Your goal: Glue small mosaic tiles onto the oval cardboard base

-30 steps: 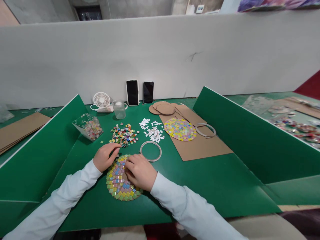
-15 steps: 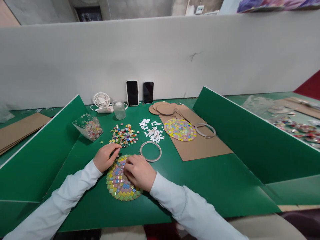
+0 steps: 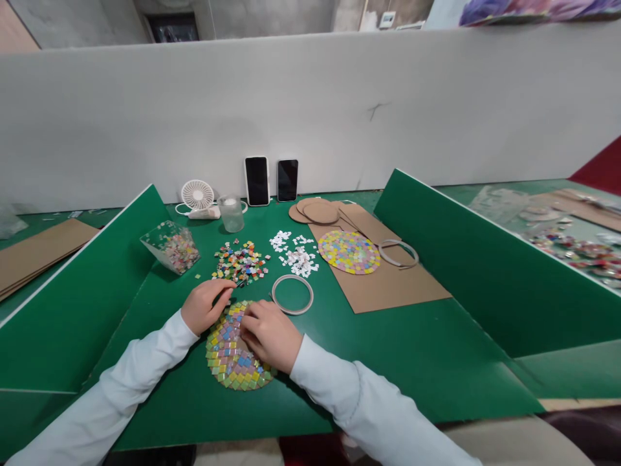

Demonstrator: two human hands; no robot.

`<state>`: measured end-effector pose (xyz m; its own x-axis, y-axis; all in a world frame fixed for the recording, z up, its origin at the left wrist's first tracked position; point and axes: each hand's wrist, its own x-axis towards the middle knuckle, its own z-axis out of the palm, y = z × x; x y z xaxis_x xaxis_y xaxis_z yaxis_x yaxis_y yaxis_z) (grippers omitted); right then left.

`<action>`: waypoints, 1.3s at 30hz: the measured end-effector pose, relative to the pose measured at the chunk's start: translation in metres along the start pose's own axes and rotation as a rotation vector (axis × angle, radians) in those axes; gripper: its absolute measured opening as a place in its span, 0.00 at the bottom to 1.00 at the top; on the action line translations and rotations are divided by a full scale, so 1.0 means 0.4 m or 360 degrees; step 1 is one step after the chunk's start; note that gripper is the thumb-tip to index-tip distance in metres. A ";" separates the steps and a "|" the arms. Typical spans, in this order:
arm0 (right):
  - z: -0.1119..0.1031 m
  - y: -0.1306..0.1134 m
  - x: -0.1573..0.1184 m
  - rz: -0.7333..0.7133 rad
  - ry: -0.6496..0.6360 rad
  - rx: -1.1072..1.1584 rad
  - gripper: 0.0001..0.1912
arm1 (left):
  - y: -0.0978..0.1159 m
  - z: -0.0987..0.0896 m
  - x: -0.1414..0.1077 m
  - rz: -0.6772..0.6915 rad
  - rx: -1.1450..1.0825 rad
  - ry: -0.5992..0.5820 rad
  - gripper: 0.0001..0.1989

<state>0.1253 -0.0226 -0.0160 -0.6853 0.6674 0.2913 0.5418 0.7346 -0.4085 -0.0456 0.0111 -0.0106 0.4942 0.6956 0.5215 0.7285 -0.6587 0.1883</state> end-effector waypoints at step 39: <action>-0.014 0.008 -0.002 -0.0040 0.0028 0.0209 0.12 | -0.065 -0.042 0.009 -0.0168 -0.0048 -0.0462 0.09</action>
<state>0.1303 -0.0203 -0.0126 -0.6884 0.6521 0.3175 0.4555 0.7294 -0.5105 -0.0708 0.0259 0.0002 0.5349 0.8105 0.2388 0.7706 -0.5839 0.2556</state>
